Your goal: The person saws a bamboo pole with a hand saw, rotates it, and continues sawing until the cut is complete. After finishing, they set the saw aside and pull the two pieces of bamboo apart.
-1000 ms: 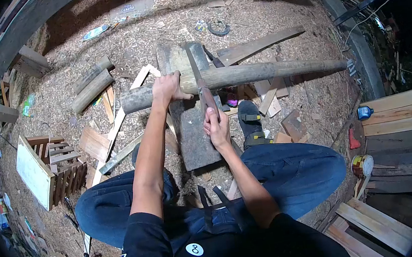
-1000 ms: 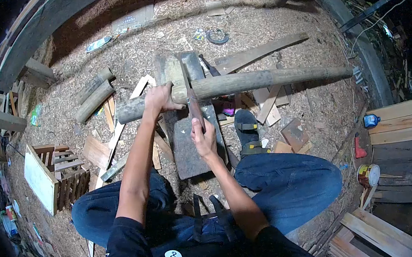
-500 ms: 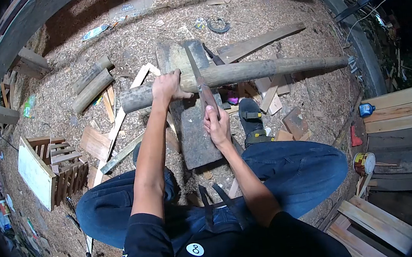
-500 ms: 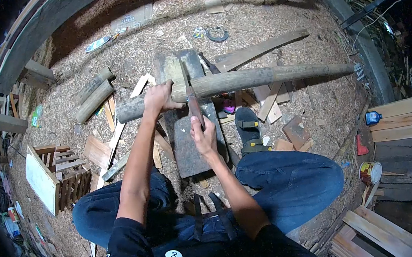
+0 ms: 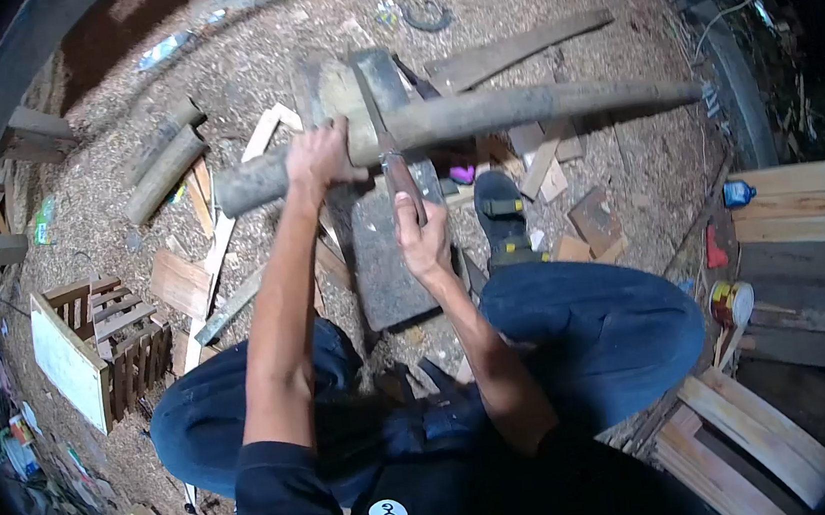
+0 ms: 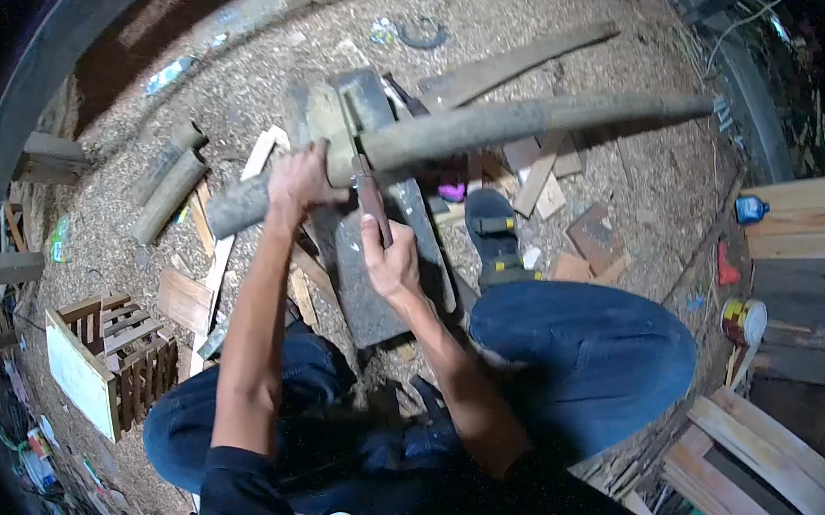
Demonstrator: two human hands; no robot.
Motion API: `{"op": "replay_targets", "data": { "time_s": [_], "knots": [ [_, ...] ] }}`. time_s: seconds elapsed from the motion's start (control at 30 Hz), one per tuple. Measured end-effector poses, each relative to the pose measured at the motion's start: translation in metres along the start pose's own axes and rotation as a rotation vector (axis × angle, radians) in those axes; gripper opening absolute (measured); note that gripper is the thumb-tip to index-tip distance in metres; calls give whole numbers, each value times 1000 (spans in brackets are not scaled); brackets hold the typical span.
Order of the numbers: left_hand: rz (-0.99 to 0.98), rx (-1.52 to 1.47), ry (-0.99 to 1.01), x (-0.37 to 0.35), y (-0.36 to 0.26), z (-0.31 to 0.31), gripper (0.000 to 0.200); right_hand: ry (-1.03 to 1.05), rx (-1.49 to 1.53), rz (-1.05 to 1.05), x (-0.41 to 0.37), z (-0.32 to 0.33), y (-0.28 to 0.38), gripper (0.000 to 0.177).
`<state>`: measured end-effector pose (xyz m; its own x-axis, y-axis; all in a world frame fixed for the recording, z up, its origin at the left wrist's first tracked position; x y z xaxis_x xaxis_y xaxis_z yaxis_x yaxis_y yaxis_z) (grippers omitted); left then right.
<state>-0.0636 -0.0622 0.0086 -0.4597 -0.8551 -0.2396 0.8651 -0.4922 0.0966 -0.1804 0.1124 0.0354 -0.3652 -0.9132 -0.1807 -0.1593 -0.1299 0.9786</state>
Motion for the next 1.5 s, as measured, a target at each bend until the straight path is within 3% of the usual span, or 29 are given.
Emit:
{"op": "replay_targets", "data": {
  "time_s": [0.1,0.23,0.37,0.4,0.43,0.47,0.57,0.67,0.77,0.83,0.87,0.97,1.07,1.23,1.33,1.43,1.5],
  "knots": [
    [-28,-36,27,9,7,6,87,14,-110,88,-52,18,-9,45],
    [-78,-63,-148,19,13,-12,87,16,-122,-102,-103,45,18,44],
    [-70,21,-104,11,11,-14,90,32,-58,-94,-95,42,60,46],
    [-53,21,-136,7,10,-15,91,23,38,-168,-95,41,62,45],
    [-30,20,-177,2,6,-2,93,29,39,-155,-94,39,60,45],
    [9,-17,-52,-3,3,8,83,39,25,-104,-95,38,56,44],
    [-12,-25,-115,-3,3,2,83,82,-18,-37,-102,45,35,44],
    [-19,-2,-174,-9,2,-1,83,98,181,-183,-102,51,37,42],
    [-1,5,-123,-17,-6,-1,83,103,220,-303,-84,42,110,40],
    [-45,79,-389,-28,-11,-7,80,230,296,-284,-73,36,146,41],
    [-35,67,-346,-34,-16,-6,79,236,287,-274,-70,33,161,41],
    [-32,155,-643,-46,-26,-30,69,302,447,-314,-68,32,194,38],
    [-25,-21,-687,-67,-39,-12,73,334,475,-293,-66,31,207,38],
    [-31,25,-646,-60,-32,-18,78,226,46,-185,-92,32,194,34],
    [-16,-32,-584,-49,-24,-17,79,209,-58,-27,-114,38,144,29],
    [-21,-73,-577,-32,-16,-8,79,150,41,8,-113,50,108,31],
    [2,-88,-375,-33,-18,-6,79,158,307,-182,-107,48,131,27]
  ]
}}
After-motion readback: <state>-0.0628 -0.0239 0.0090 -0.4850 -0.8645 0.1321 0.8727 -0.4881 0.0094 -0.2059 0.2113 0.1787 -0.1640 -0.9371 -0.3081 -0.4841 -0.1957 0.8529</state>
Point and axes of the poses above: each hand's wrist, its own x-axis towards the middle knuckle, its own z-axis out of the back of the hand, y = z × x, the point moved 1 cm from there along x, towards the middle knuckle, and after that the axes turned 12 degrees about x, right-handed, at the moved point
